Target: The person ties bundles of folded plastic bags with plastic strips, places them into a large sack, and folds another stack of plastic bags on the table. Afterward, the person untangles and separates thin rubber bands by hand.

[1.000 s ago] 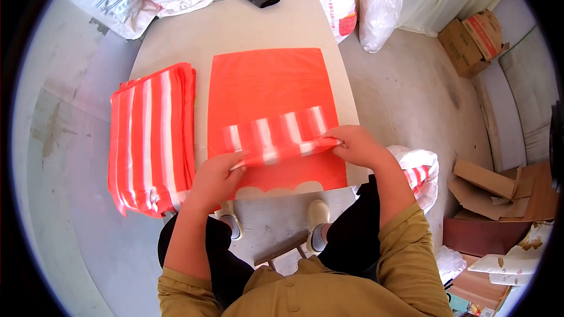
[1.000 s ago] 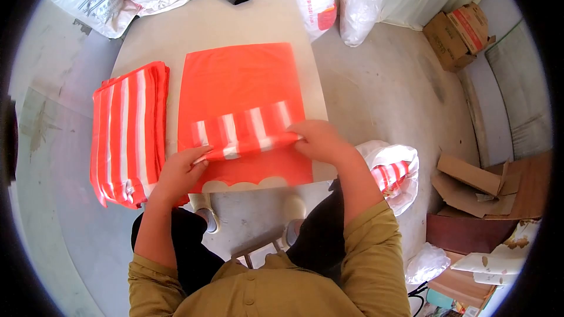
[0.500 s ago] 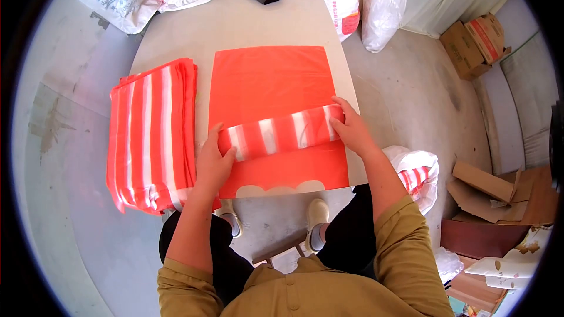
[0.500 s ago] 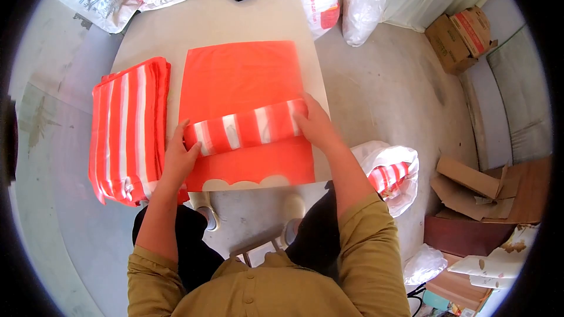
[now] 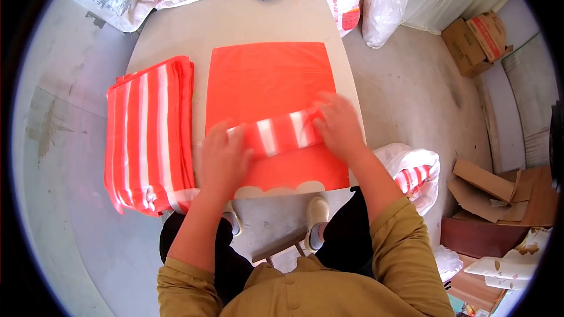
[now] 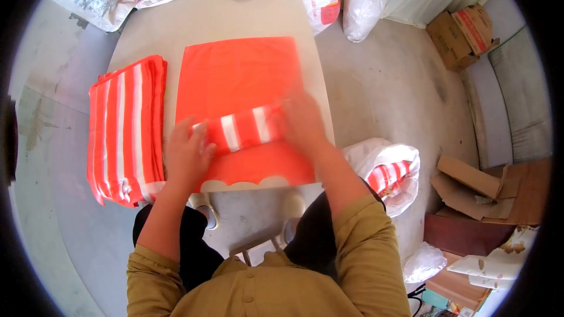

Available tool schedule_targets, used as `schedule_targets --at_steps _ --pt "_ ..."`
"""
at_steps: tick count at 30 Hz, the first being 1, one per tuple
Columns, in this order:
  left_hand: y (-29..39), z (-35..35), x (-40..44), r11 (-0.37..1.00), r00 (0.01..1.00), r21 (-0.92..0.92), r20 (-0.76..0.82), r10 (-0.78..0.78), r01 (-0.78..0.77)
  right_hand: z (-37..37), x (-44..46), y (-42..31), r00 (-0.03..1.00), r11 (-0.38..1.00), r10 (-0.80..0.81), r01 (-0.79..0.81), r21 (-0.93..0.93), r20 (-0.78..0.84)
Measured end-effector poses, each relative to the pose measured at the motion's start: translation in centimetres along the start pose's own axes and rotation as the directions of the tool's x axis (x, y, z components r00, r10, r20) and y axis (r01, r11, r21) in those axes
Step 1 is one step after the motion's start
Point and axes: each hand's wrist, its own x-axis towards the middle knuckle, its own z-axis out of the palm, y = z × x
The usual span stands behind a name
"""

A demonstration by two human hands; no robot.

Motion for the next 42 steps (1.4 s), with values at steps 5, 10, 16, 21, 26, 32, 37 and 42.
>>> schedule_targets --at_steps 5,10,16,21,26,32,37,42 --pt "2.3 2.1 -0.3 0.974 0.958 -0.033 0.179 0.225 -0.223 3.0 -1.1 -4.8 0.932 0.957 -0.278 0.247 0.152 0.234" --pt "1.4 2.7 0.6 0.994 0.969 0.007 0.223 0.109 -0.114 3.5 -0.4 -3.7 0.937 0.971 -0.237 0.225 0.075 0.258" --pt "0.9 2.2 0.5 0.994 0.976 0.04 0.197 0.092 -0.102 3.1 -0.3 -3.6 0.945 0.983 -0.169 0.182 -0.021 0.279" --pt "0.1 2.4 0.3 0.996 0.974 0.049 0.218 0.065 -0.077 2.2 -0.5 -2.7 0.952 0.994 -0.076 0.096 -0.053 0.296" --pt "-1.1 1.9 -0.8 0.999 0.97 0.017 0.24 0.043 -0.048 1.7 -1.0 -1.7 0.963 0.995 -0.023 0.047 -0.083 0.268" --pt "-3.0 -0.7 -1.7 0.978 0.991 0.185 0.071 -0.109 0.095 1.4 -0.9 -0.2 0.985 0.982 0.117 -0.096 -0.164 0.127" --pt "-6.7 -2.0 -2.7 0.926 0.97 0.298 -0.138 -0.199 0.232 0.1 -0.2 -2.0 0.997 0.996 0.047 -0.042 -0.08 0.061" --pt "-8.3 -1.6 -2.5 0.942 0.972 0.249 -0.122 -0.199 0.224 -0.1 0.2 -2.9 0.999 1.0 0.017 -0.016 -0.023 0.034"
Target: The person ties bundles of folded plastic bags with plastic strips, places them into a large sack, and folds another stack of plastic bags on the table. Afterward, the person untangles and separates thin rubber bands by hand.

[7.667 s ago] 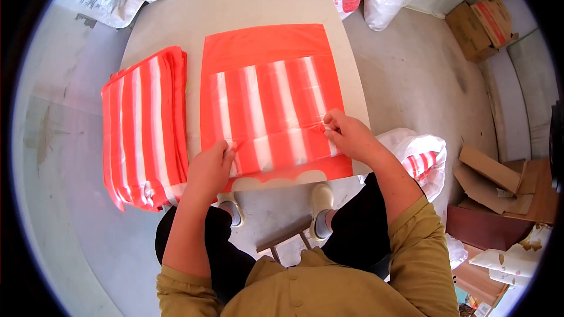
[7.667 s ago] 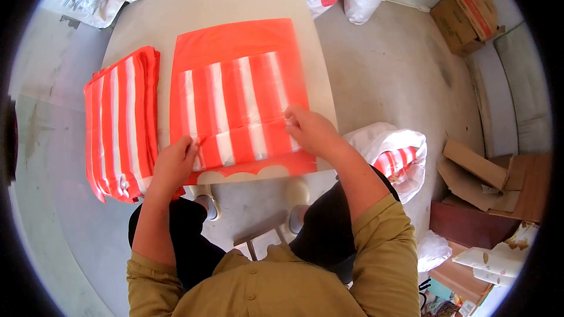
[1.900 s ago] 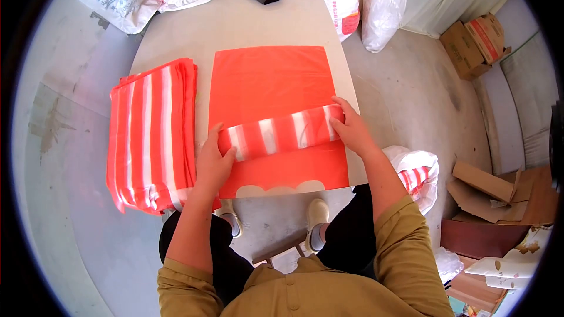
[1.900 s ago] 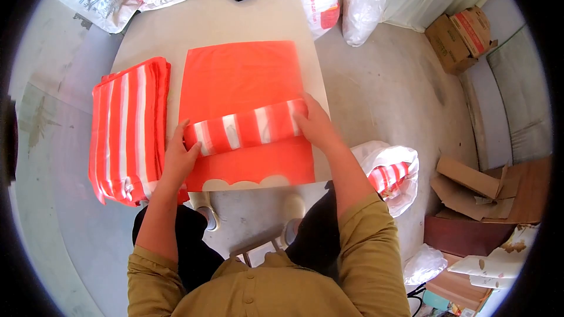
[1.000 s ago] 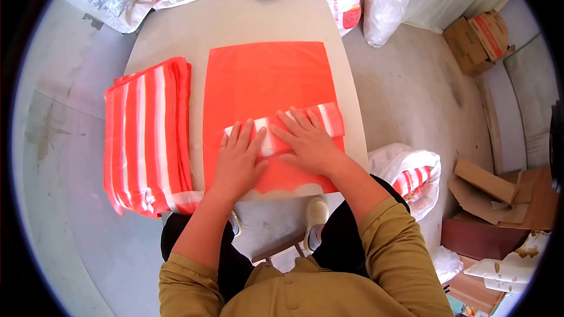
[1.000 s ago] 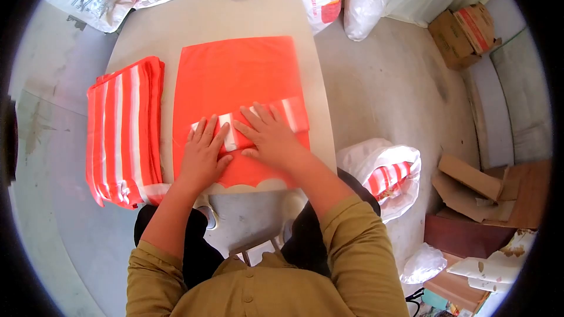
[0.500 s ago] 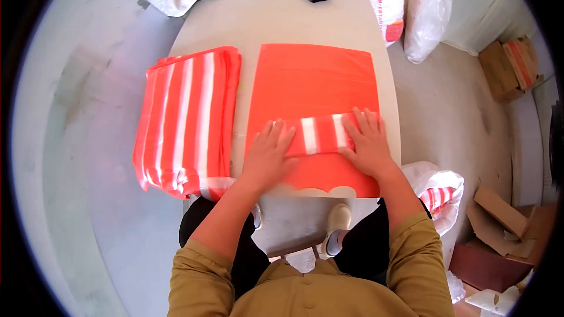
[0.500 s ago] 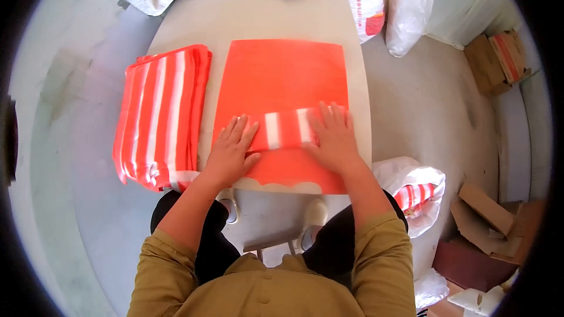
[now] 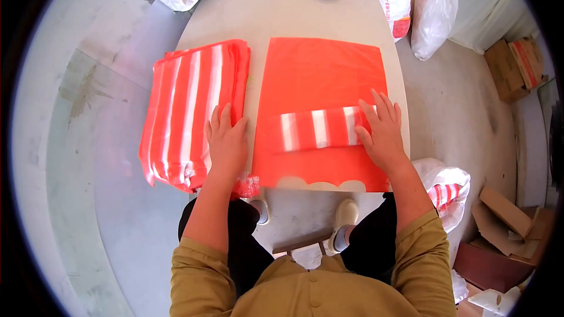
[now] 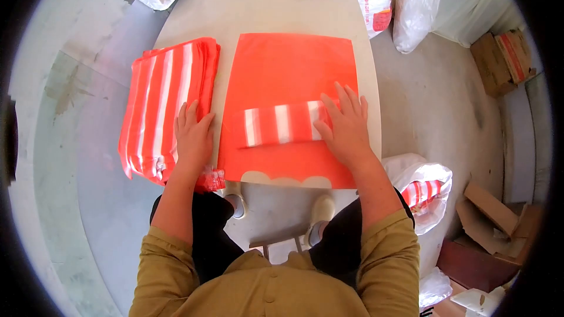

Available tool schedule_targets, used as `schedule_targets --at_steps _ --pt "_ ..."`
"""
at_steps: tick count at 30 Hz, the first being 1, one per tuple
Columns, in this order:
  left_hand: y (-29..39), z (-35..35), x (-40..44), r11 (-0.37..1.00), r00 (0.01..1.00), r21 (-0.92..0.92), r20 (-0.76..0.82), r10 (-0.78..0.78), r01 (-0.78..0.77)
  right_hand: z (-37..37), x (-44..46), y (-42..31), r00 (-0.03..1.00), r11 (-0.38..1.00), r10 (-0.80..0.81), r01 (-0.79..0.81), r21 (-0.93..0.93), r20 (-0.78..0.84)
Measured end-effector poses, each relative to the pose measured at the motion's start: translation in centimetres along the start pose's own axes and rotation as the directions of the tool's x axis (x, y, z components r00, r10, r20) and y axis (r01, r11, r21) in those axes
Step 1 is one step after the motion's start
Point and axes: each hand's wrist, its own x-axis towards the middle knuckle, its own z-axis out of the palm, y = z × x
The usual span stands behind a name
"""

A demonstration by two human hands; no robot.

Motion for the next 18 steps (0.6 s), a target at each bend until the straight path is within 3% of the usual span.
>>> schedule_targets --at_steps 5,8,18 --pt "0.5 -0.4 1.3 0.988 0.993 0.134 0.077 -0.095 0.084 0.1 0.1 -0.1 1.0 1.0 -0.024 0.024 0.006 0.006" --pt "0.2 0.2 1.2 0.98 0.994 0.195 0.09 -0.064 0.046 0.0 0.2 -0.2 0.999 0.999 -0.028 0.028 0.02 0.017" --pt "-0.9 -0.6 1.2 0.98 0.979 0.128 0.119 -0.166 0.15 -0.1 -0.2 0.8 0.997 0.994 -0.08 0.079 0.078 0.0"
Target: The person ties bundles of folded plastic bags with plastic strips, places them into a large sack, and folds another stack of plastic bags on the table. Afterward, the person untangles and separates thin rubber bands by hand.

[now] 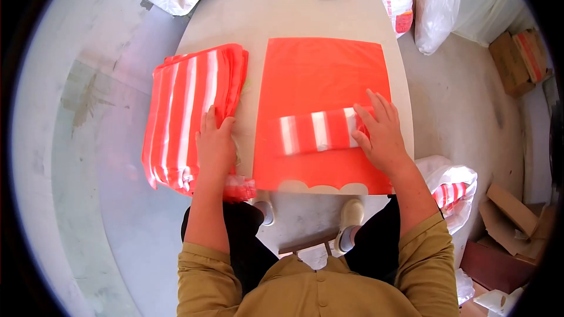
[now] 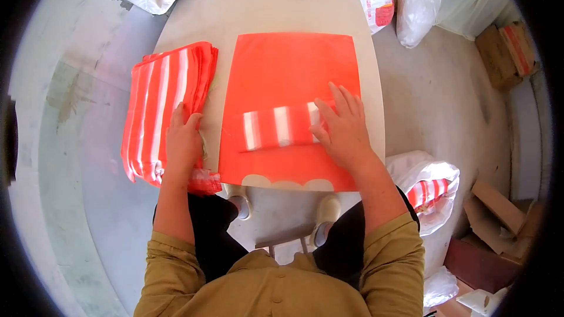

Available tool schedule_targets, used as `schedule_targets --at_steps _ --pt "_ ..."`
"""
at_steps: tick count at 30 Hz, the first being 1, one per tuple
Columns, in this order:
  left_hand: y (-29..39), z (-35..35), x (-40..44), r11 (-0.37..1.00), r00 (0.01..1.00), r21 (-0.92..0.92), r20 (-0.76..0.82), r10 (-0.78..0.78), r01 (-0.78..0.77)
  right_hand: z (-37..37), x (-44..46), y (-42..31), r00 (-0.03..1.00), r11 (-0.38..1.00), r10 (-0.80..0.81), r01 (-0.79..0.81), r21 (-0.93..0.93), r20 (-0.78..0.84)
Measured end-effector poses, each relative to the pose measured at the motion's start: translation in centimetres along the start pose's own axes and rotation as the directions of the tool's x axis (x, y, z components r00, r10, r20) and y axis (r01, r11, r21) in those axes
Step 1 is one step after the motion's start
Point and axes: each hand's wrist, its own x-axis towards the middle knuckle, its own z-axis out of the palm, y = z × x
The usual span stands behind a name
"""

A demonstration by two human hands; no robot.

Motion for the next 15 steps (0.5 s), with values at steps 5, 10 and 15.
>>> schedule_targets --at_steps 5,10,15 --pt "0.4 0.2 0.0 0.998 0.998 -0.011 -0.018 -0.056 0.056 0.1 -0.8 1.2 1.0 1.0 0.005 -0.005 -0.002 -0.008" --pt "0.0 0.4 -0.2 0.999 0.997 -0.009 -0.052 0.053 -0.054 0.4 -0.6 1.3 1.0 1.0 0.005 -0.005 -0.017 0.005" --pt "0.7 0.8 0.7 0.979 0.978 -0.084 -0.107 0.176 -0.186 0.4 -0.2 0.6 0.999 0.996 -0.012 0.016 -0.084 0.044"
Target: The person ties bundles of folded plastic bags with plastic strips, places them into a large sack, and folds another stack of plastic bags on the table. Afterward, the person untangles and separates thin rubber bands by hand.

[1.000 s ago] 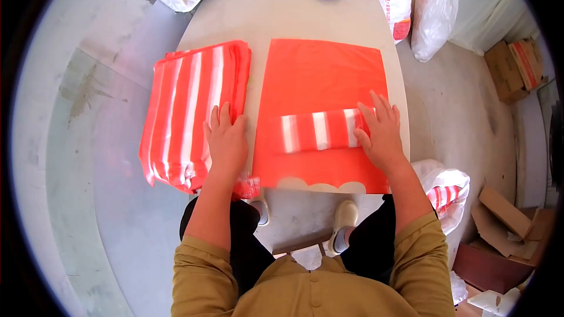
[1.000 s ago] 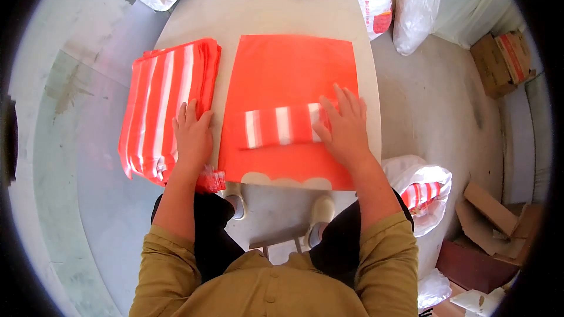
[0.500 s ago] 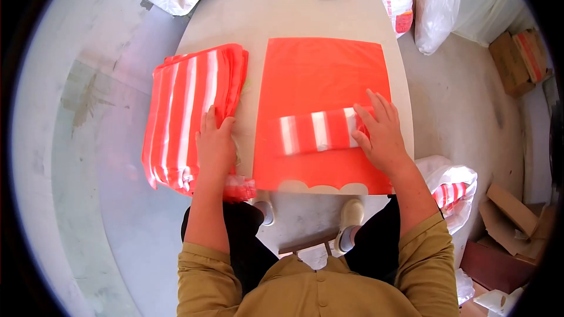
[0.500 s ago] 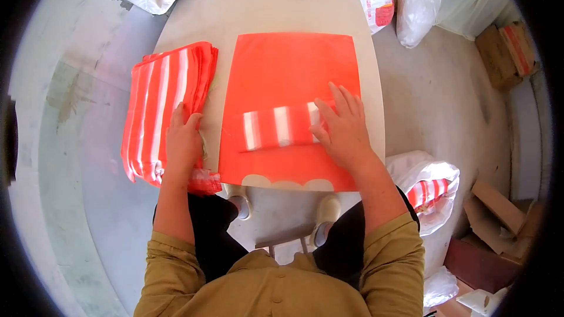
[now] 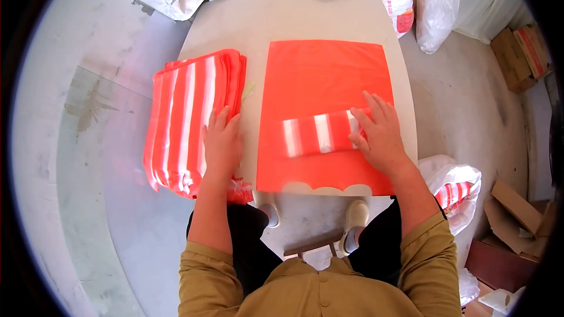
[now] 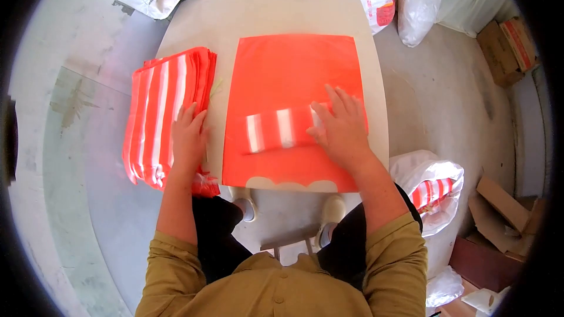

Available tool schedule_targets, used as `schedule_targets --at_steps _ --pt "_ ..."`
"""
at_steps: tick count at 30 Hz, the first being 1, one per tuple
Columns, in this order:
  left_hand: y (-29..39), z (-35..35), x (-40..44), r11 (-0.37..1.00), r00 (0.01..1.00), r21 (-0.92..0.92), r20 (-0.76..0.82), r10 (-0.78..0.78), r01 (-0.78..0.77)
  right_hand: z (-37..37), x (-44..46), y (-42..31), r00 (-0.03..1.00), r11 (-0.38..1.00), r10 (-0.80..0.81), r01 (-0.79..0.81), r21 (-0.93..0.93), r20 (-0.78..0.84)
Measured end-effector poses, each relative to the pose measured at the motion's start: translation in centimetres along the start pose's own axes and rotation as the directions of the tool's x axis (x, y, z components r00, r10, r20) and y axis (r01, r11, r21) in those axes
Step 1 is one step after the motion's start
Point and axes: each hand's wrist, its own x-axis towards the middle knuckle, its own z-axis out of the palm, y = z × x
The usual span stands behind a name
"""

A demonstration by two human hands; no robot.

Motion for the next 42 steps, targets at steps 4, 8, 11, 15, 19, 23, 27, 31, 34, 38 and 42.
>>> schedule_targets --at_steps 4,8,11,15,19,23,27,31,34,38,42 --pt "1.0 1.6 1.5 0.995 0.995 -0.04 -0.014 0.094 -0.094 0.4 0.5 -0.8 0.999 0.999 -0.04 0.041 0.03 -0.031" --pt "1.0 2.4 5.9 0.999 0.999 -0.043 -0.054 0.0 -0.002 0.1 0.9 -1.7 0.996 0.993 -0.082 0.085 0.076 -0.042" --pt "1.4 2.7 9.3 0.982 0.985 -0.082 -0.014 -0.169 0.168 0.2 1.0 -1.5 0.996 0.99 -0.082 0.085 0.109 -0.034" --pt "2.2 3.4 11.1 0.942 0.947 -0.091 0.035 -0.321 0.323 0.0 0.8 -1.5 0.999 0.987 -0.041 0.04 0.159 0.003" --pt "0.4 5.1 11.2 0.897 0.935 -0.289 -0.018 -0.353 0.333 -0.3 0.8 -1.4 1.0 0.981 -0.03 0.029 0.193 0.002" --pt "-0.3 3.2 10.3 0.556 0.884 -0.733 0.133 -0.448 0.392 -0.9 0.8 -1.9 0.999 0.972 -0.043 0.047 0.23 -0.021" --pt "-0.2 0.2 7.8 0.109 0.884 -0.95 0.225 -0.41 0.292 -1.5 0.8 -2.9 0.995 0.964 -0.083 0.096 0.248 -0.063" --pt "3.7 -4.0 4.2 0.191 0.911 -0.949 0.163 -0.379 0.249 -1.4 0.9 -4.7 0.975 0.814 -0.096 -0.04 0.579 0.201" --pt "8.5 -5.6 0.3 0.454 0.974 -0.886 -0.017 -0.224 0.089 -1.7 0.8 -7.7 0.919 0.554 -0.128 -0.245 0.796 0.372" --pt "12.7 -6.5 -5.0 0.841 0.982 -0.507 -0.098 0.161 -0.188 1.4 -0.9 -12.1 0.976 0.172 -0.148 -0.135 0.976 0.161" --pt "16.2 -8.1 -7.5 0.713 0.871 -0.509 -0.192 0.452 -0.482 13.8 -1.5 -12.8 0.954 -0.105 -0.301 -0.043 0.994 0.01"
